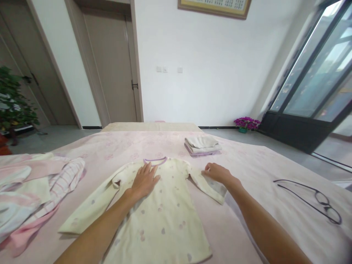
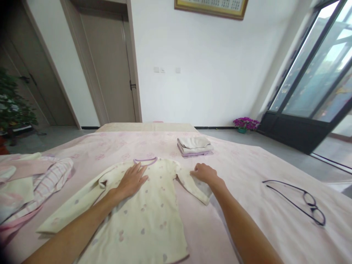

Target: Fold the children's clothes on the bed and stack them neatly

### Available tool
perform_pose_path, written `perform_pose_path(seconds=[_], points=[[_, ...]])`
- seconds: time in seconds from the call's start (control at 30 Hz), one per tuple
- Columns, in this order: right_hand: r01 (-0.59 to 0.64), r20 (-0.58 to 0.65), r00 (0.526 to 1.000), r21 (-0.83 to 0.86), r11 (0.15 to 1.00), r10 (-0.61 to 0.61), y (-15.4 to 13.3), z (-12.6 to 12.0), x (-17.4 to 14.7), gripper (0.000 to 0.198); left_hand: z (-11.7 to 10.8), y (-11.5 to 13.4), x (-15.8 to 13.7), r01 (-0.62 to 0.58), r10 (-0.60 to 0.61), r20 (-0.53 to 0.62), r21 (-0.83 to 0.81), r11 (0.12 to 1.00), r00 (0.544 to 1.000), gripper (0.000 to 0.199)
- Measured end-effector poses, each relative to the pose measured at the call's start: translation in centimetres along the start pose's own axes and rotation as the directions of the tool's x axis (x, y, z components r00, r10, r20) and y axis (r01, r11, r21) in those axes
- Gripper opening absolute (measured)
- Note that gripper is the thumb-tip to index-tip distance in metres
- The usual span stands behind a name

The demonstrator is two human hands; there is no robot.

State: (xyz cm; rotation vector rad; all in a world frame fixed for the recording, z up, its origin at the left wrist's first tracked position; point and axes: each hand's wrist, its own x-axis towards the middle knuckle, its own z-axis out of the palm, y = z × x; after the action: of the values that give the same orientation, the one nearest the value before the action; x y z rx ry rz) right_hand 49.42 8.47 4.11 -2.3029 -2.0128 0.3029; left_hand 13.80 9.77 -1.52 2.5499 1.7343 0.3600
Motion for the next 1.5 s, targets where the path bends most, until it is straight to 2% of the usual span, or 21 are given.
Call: perform_pose_path(seconds=[0.13, 0.23, 0.37, 0.47, 0.63, 0.77, 0.87, 0.93, 0.97, 1.03, 1.1, 1.17, 1.23, 1.33, 1.5], points=[[0.002, 0.134, 0.991, -0.009, 1.0, -0.001, 3.4, 0.0, -2.1, 0.027, 0.4, 0.0, -0.1, 0.027, -0.03, 0.028, 0.096, 0.995, 0.999, 0.061], [0.061, 0.144, 0.987, 0.032, 0.998, -0.065, 4.4, 0.2, -2.2, 0.016, 0.4, 0.0, -0.2, 0.021, -0.026, 0.036, 0.117, 0.993, 0.999, 0.061], [0.103, -0.017, 0.995, 0.274, 0.956, -0.102, 5.7, -0.1, -0.4, 0.016, 0.3, 0.1, -0.3, 0.021, -0.025, 0.025, 0.125, 0.992, 0.999, 0.061], [0.071, -0.171, 0.985, 0.4, 0.914, -0.002, 7.1, -0.5, 1.4, 0.02, 0.4, 0.1, -0.3, 0.019, -0.02, 0.01, 0.135, 0.991, 1.0, 0.061], [-0.081, -0.307, 0.934, 0.319, 0.944, 0.184, 9.2, 0.5, 3.0, 0.023, 0.6, 0.0, -0.2, 0.018, -0.018, 0.005, 0.142, 0.99, 1.0, 0.061], [-0.185, -0.29, 0.928, 0.182, 0.966, 0.232, 9.4, 1.7, 2.5, 0.026, 0.4, 0.1, -0.3, 0.021, -0.023, 0.011, 0.142, 0.99, 1.0, 0.061], [-0.237, -0.346, 0.911, 0.009, 0.972, 0.225, 7.5, 1.5, 1.6, 0.035, 0.3, 0.2, -0.4, 0.021, -0.023, 0.012, 0.143, 0.99, 1.0, 0.06], [-0.174, -0.399, 0.909, -0.108, 0.979, 0.117, 4.6, 1.1, 1.0, 0.04, 0.2, 0.3, -0.4, 0.025, -0.028, 0.016, 0.144, 0.989, 0.999, 0.06], [-0.101, -0.391, 0.919, -0.121, 0.987, 0.046, 2.7, 1.1, 0.7, 0.041, 0.2, 0.3, -0.4, 0.028, -0.031, 0.019, 0.145, 0.989, 0.999, 0.061], [0.12, -0.346, 0.927, -0.096, 0.988, -0.147, -1.8, 1.6, 0.2, 0.045, 0.2, 0.4, -0.4, 0.03, -0.034, 0.022, 0.141, 0.99, 0.999, 0.061], [0.339, -0.291, 0.887, -0.111, 0.934, -0.357, -6.2, 3.0, -0.2, 0.049, 0.3, 0.3, -0.4, 0.033, -0.036, 0.02, 0.135, 0.99, 0.999, 0.061], [0.448, -0.224, 0.858, -0.115, 0.887, -0.462, -9.8, 4.8, -0.6, 0.051, 0.3, 0.2, -0.4, 0.033, -0.035, 0.018, 0.127, 0.991, 0.999, 0.061], [0.476, -0.157, 0.858, -0.11, 0.872, -0.489, -11.7, 6.4, -1.0, 0.054, 0.4, 0.0, -0.4, 0.027, -0.029, 0.015, 0.122, 0.992, 0.999, 0.061], [0.413, -0.111, 0.901, -0.085, 0.907, -0.42, -11.5, 7.5, -1.3, 0.065, 0.6, -0.1, -0.3, 0.013, -0.014, 0.002, 0.12, 0.993, 1.0, 0.06], [0.265, -0.083, 0.959, -0.091, 0.96, -0.272, -6.4, 6.8, -1.6, 0.074, 0.8, -0.3, -0.3, -0.003, 0.005, -0.017, 0.122, 0.993, 1.0, 0.06]])
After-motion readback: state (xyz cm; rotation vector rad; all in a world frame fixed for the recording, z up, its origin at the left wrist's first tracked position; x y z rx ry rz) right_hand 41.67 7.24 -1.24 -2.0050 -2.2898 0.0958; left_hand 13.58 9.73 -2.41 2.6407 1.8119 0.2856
